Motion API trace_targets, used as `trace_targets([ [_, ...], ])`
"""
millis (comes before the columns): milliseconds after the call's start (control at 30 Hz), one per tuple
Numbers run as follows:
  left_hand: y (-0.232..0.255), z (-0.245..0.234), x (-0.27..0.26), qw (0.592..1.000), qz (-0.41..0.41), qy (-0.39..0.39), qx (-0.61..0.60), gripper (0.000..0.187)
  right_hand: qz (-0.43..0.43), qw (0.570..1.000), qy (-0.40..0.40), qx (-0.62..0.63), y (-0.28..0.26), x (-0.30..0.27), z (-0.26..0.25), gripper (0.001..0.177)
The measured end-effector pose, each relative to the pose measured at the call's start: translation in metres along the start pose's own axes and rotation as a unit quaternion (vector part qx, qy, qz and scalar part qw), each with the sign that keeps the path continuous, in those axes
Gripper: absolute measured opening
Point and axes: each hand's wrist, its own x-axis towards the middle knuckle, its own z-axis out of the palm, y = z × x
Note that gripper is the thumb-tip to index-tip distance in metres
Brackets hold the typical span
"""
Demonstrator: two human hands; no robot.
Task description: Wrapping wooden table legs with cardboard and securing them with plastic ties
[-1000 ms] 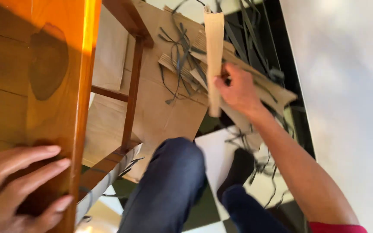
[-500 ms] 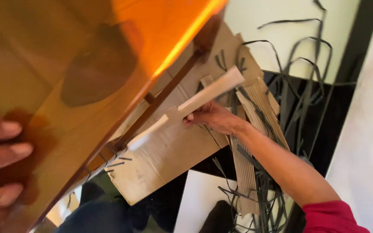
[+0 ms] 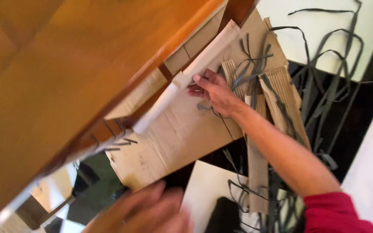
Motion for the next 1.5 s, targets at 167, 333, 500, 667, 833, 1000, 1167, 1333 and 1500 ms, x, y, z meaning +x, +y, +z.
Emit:
trace_targets([
  [167, -0.056, -0.014, 0.162, 0.756, 0.268, 0.087, 0.591, 0.065, -0.021, 0.997, 0.073, 0.010, 0.013, 0.006, 0.006, 0.016],
  [333, -0.028, -0.027, 0.188, 0.761, 0.228, 0.112, 0.597, 0.081, -0.037, 0.992, 0.121, -0.025, 0.008, 0.004, 0.025, 0.022],
  [500, -0.030, -0.031, 0.188, 0.780, 0.212, 0.130, 0.573, 0.078, -0.027, 0.988, 0.142, -0.055, 0.014, 0.015, 0.031, 0.024],
  [667, -0.036, -0.031, 0.193, 0.785, 0.208, 0.135, 0.567, 0.076, -0.123, 0.948, 0.235, -0.175, 0.033, 0.032, 0.010, 0.029],
  [833, -0.053, -0.031, 0.198, 0.748, 0.225, 0.149, 0.606, 0.077, -0.443, 0.771, 0.235, -0.392, -0.064, 0.030, -0.010, 0.065],
  [1000, -0.067, -0.029, 0.204, 0.641, 0.271, 0.220, 0.683, 0.063, -0.516, 0.681, 0.186, -0.485, -0.078, 0.013, 0.009, 0.053],
  [1167, -0.085, -0.032, 0.217, 0.577, 0.331, 0.254, 0.702, 0.055, -0.520, 0.681, 0.175, -0.485, -0.083, -0.001, 0.016, 0.046],
  [1333, -0.079, -0.038, 0.213, 0.594, 0.335, 0.210, 0.701, 0.054, -0.540, 0.669, 0.169, -0.482, -0.097, -0.015, 0.001, 0.040],
  [1500, -0.070, -0.042, 0.206, 0.639, 0.321, 0.142, 0.684, 0.055, -0.553, 0.664, 0.158, -0.478, -0.102, -0.027, -0.018, 0.035],
])
